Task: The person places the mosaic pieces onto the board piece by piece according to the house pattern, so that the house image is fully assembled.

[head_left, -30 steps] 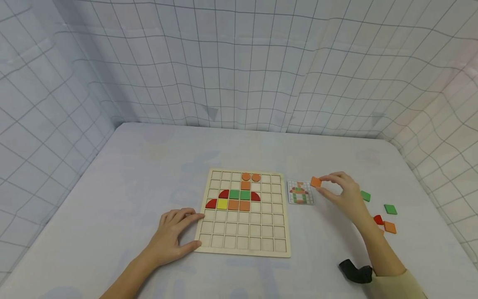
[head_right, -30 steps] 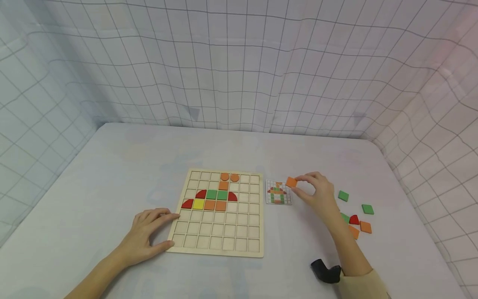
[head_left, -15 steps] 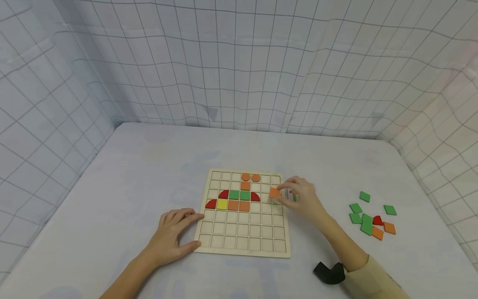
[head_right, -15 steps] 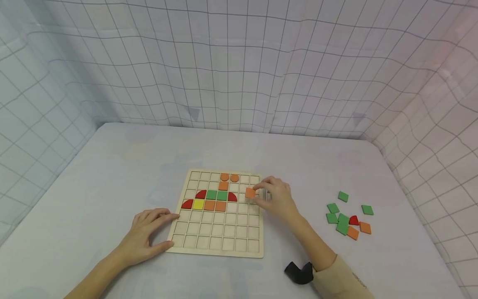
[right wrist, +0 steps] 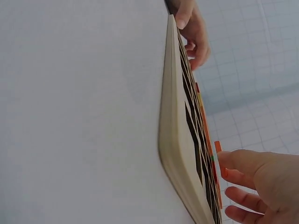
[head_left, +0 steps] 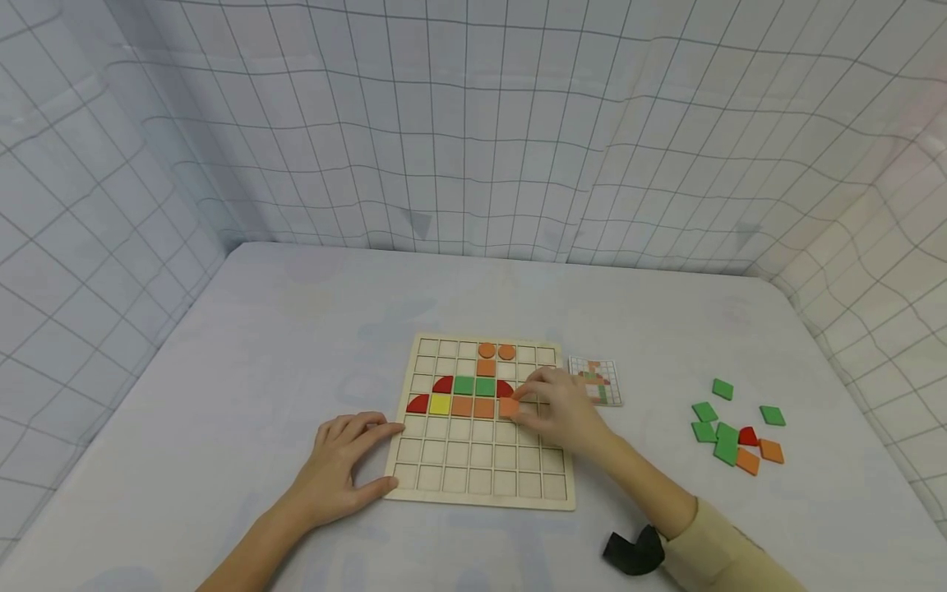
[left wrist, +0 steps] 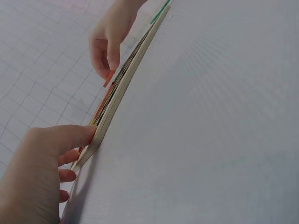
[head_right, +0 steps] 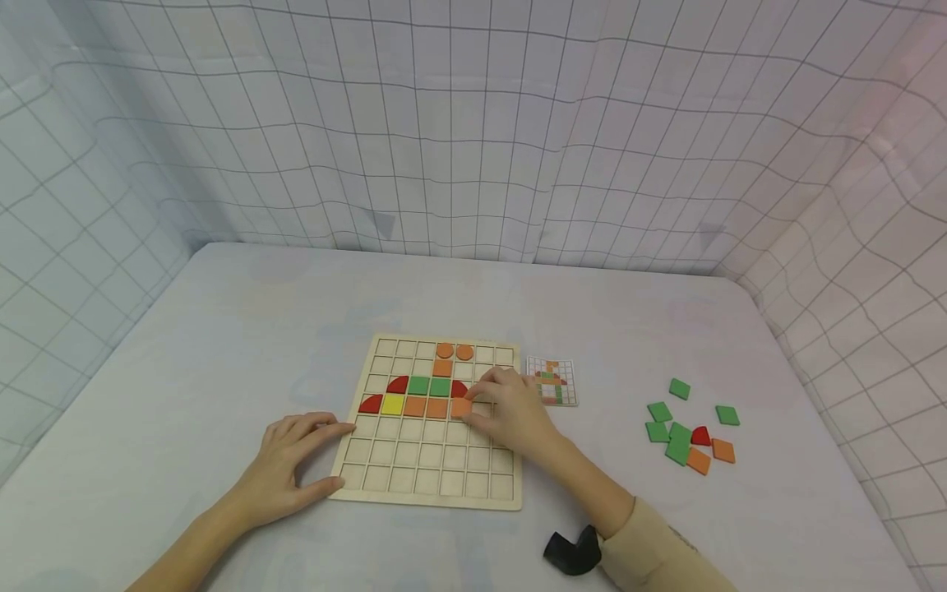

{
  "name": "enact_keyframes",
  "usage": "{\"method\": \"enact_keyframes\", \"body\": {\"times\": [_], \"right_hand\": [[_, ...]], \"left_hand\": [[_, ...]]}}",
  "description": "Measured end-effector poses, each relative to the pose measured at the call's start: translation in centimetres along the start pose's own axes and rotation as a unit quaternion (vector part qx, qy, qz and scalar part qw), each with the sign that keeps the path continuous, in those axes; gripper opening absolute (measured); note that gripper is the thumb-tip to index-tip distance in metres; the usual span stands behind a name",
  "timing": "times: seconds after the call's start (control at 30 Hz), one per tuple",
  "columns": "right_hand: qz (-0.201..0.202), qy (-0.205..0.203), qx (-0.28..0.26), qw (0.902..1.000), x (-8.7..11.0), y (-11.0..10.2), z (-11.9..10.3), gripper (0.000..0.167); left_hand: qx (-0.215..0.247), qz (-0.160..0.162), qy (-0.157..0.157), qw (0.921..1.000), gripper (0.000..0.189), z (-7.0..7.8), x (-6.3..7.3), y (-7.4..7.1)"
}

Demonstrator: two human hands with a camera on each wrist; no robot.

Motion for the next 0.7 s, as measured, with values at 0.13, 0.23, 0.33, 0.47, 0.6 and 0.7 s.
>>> {"method": "enact_keyframes", "body": {"times": [0.13,0.23,0.33,0.47,0.6,0.7], "right_hand": [[-0.007,0.010,0.010,0.9999,0.01,0.34,-0.06,0.018],[-0.009,0.017,0.020,0.9996,0.04,0.48,0.04,0.018],[-0.008,0.019,0.022,0.9995,0.05,0.57,0.09,0.018],[-0.007,0.016,0.021,0.9996,0.02,0.69,0.09,0.019],[-0.008,0.015,0.021,0.9996,0.00,0.79,0.06,0.021],[-0.007,0.017,0.021,0.9996,0.01,0.78,-0.01,0.022]], "left_hand": [[-0.001,-0.001,-0.001,1.0000,0.057,-0.01,0.01,-0.01],[0.000,-0.001,-0.002,1.0000,0.057,-0.01,0.00,-0.02],[0.000,-0.001,-0.001,1.0000,0.057,0.00,0.01,-0.02],[0.000,0.000,-0.001,1.0000,0.057,0.01,0.01,-0.01],[-0.001,0.000,-0.001,1.0000,0.057,0.00,0.01,0.01],[-0.001,0.001,0.000,1.0000,0.057,-0.02,0.02,0.03]]}}
Point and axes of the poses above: each hand's wrist, its own x-axis away from the middle knuckle, its own y-axis out of the palm, z = x × y, the point moved 3 cm from there along -x, towards the middle knuckle, and after that the axes turned 14 degrees about -x, right-handed, at the moved point
